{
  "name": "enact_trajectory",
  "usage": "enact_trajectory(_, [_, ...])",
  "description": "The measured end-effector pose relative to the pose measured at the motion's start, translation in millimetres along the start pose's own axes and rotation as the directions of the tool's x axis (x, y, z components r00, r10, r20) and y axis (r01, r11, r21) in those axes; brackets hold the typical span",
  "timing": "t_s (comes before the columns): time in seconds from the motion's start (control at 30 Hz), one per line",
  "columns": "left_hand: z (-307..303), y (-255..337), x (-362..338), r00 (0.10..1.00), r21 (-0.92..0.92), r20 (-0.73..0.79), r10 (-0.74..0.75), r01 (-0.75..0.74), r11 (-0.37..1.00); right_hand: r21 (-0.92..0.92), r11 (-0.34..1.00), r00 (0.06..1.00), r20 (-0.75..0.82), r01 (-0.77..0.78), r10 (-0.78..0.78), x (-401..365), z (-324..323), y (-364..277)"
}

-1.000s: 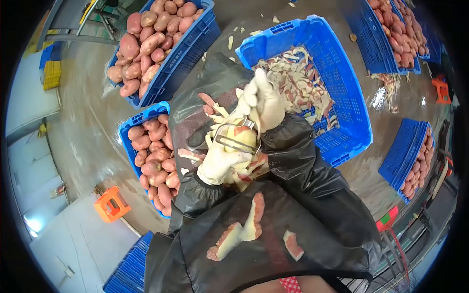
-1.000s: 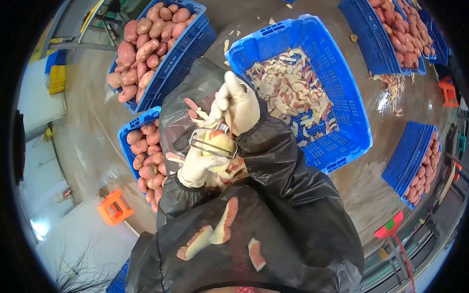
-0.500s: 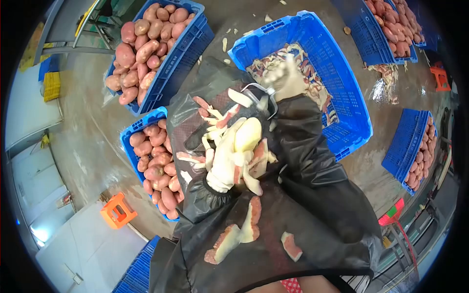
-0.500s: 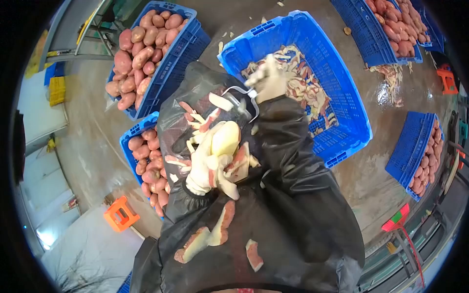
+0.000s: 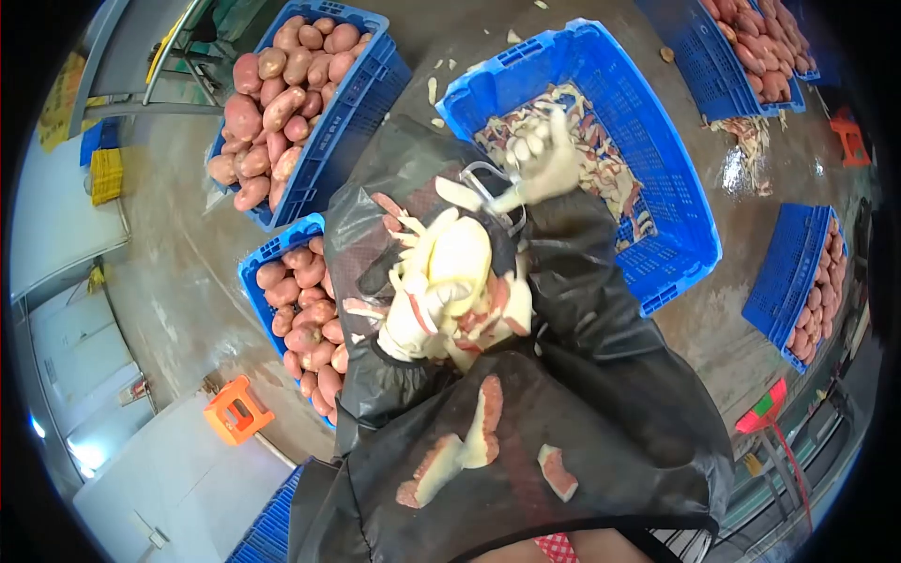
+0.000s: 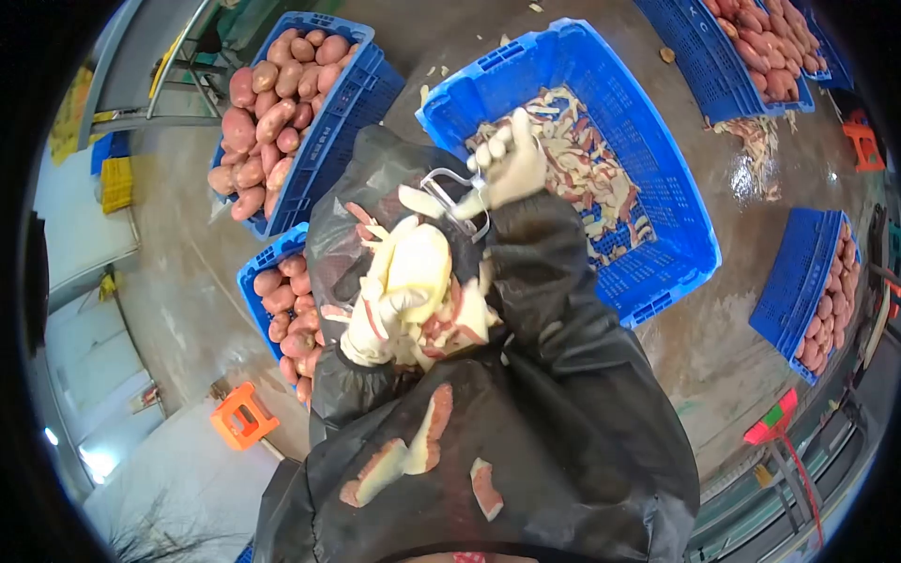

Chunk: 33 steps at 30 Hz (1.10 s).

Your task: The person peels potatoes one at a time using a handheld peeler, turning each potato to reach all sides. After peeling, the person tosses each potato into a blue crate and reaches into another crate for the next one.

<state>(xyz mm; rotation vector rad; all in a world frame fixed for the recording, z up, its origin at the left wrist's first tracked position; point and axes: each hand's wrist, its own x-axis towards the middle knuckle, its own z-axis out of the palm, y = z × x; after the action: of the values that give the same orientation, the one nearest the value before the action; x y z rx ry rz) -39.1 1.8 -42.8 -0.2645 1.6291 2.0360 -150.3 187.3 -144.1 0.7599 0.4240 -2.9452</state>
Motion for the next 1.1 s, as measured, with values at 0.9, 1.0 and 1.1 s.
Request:
enact_trajectory(0.9, [-17.2, -61.8, -2.9, 0.986, -0.543, 0.056, -0.156, 0.161, 0.824, 0.050, 0.988, 0.989, 0.052, -0.144, 0.141, 12.9, -14.2, -1.2])
enact_trajectory(1.0, [-24.3, -46.6, -6.6, 0.958, -0.541, 0.142, -0.251, 0.288, 0.791, -0.190, 0.981, 0.966, 0.245, -0.032, 0.079, -50.9, 25.9, 10.9])
enact_trajectory(1.1, [-22.9, -36.4, 5.5, 0.991, 0.044, 0.090, -0.103, 0.099, 0.994, 0.005, 0.989, 0.986, -0.074, -0.149, 0.149, 11.3, -9.5, 5.0])
